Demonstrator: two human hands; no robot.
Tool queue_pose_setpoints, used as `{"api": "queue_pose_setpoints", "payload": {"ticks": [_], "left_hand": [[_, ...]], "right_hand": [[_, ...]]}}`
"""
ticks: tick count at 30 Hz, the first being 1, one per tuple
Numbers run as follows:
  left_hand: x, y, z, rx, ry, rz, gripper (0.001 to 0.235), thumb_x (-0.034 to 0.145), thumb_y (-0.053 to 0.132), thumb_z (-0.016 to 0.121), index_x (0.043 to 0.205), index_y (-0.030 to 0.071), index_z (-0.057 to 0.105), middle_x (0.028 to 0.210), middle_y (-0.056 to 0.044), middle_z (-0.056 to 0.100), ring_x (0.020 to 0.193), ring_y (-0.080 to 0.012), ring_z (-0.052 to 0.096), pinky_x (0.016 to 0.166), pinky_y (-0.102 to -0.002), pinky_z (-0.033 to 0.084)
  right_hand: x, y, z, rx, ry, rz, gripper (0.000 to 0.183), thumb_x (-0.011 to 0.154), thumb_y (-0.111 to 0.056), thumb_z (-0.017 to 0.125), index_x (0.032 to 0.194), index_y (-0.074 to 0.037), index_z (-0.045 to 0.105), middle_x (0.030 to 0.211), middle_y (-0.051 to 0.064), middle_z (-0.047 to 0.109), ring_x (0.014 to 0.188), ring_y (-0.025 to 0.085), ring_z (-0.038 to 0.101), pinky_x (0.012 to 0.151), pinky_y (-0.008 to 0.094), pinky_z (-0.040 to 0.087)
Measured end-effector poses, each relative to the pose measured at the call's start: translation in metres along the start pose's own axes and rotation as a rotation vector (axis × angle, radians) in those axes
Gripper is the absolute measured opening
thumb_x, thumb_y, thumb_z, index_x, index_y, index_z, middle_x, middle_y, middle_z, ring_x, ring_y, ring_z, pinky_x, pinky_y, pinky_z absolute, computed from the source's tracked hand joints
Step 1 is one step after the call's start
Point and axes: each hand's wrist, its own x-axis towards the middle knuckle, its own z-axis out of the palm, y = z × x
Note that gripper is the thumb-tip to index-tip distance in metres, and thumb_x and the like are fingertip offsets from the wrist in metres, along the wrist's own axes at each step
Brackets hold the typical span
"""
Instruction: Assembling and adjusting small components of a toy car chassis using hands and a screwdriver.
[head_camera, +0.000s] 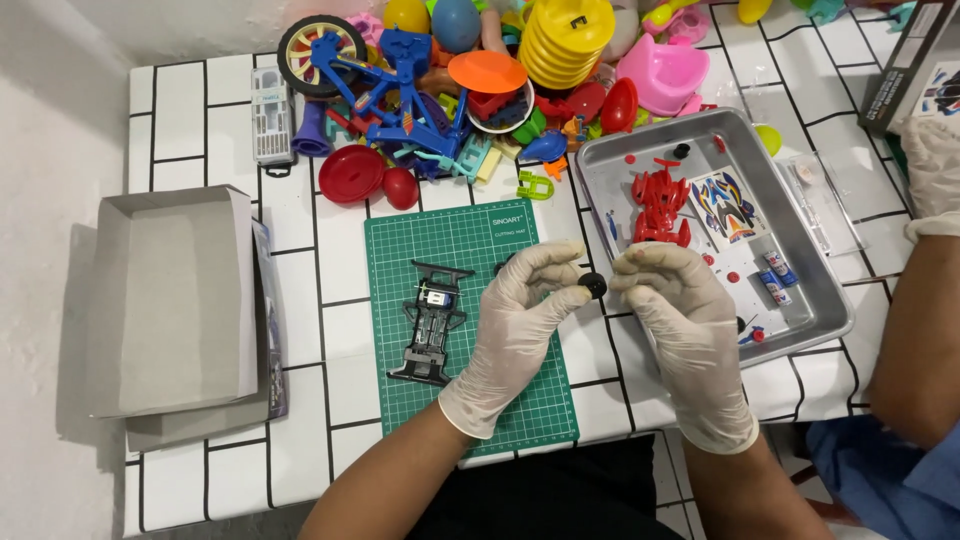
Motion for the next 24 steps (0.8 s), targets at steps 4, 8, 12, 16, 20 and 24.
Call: {"api": "queue_pose_setpoints", "payload": {"ticks": [4, 8, 12, 16, 20, 24], "left_hand": [[-0.003, -0.009, -0.003, 0.021, -0.013, -0.016, 0.042, 0.083, 0.010, 0.082, 0.122, 0.002, 0.066, 0.093, -0.009, 0.074, 0.087, -0.0086, 0.067, 0.089, -0.028, 0.056], [-0.009, -0.017, -0.012, 0.068, -0.004, -0.054, 0.043, 0.082, 0.012, 0.083, 0.121, 0.004, 0.067, 0.091, -0.009, 0.074, 0.085, -0.0105, 0.069, 0.086, -0.028, 0.058], [-0.023, -0.028, -0.024, 0.102, 0.036, -0.174, 0.046, 0.086, 0.014, 0.081, 0.127, 0.004, 0.063, 0.093, -0.010, 0.073, 0.085, -0.0115, 0.067, 0.085, -0.030, 0.058], [-0.034, -0.020, -0.037, 0.257, 0.045, -0.248, 0.052, 0.090, 0.012, 0.076, 0.137, 0.001, 0.056, 0.101, -0.018, 0.071, 0.092, -0.0211, 0.068, 0.089, -0.037, 0.057], [-0.040, 0.000, -0.044, 0.424, 0.093, -0.204, 0.050, 0.094, 0.009, 0.067, 0.141, 0.002, 0.051, 0.123, -0.023, 0.063, 0.118, -0.0335, 0.064, 0.103, -0.042, 0.051], [-0.041, -0.003, -0.049, 0.395, 0.090, -0.191, 0.047, 0.097, 0.007, 0.062, 0.142, 0.000, 0.049, 0.130, -0.023, 0.060, 0.125, -0.0333, 0.060, 0.108, -0.044, 0.048]], "right_hand": [[0.002, 0.014, 0.003, 0.048, -0.045, 0.056, 0.044, 0.085, -0.001, 0.074, 0.125, 0.005, 0.057, 0.109, 0.016, 0.071, 0.098, 0.017, 0.070, 0.091, 0.029, 0.056], [0.000, 0.036, 0.003, 0.051, -0.028, 0.180, 0.036, 0.085, 0.002, 0.076, 0.117, 0.001, 0.061, 0.098, 0.013, 0.073, 0.087, 0.015, 0.071, 0.079, 0.026, 0.058], [-0.005, 0.057, 0.010, 0.081, -0.026, 0.352, 0.033, 0.083, 0.001, 0.079, 0.111, -0.001, 0.062, 0.095, 0.010, 0.074, 0.081, 0.013, 0.070, 0.073, 0.024, 0.058], [-0.002, 0.074, 0.017, -0.017, -0.088, 0.427, 0.028, 0.083, 0.001, 0.081, 0.108, 0.001, 0.067, 0.092, 0.010, 0.073, 0.077, 0.013, 0.067, 0.070, 0.025, 0.055], [0.005, 0.074, 0.033, -0.331, -0.089, 0.327, 0.034, 0.083, -0.003, 0.082, 0.115, -0.005, 0.071, 0.099, 0.008, 0.074, 0.082, 0.012, 0.068, 0.077, 0.025, 0.057], [0.017, 0.106, 0.035, -0.425, -0.090, 0.142, 0.042, 0.080, -0.002, 0.084, 0.120, -0.005, 0.071, 0.106, 0.014, 0.074, 0.095, 0.020, 0.072, 0.087, 0.030, 0.057]]}}
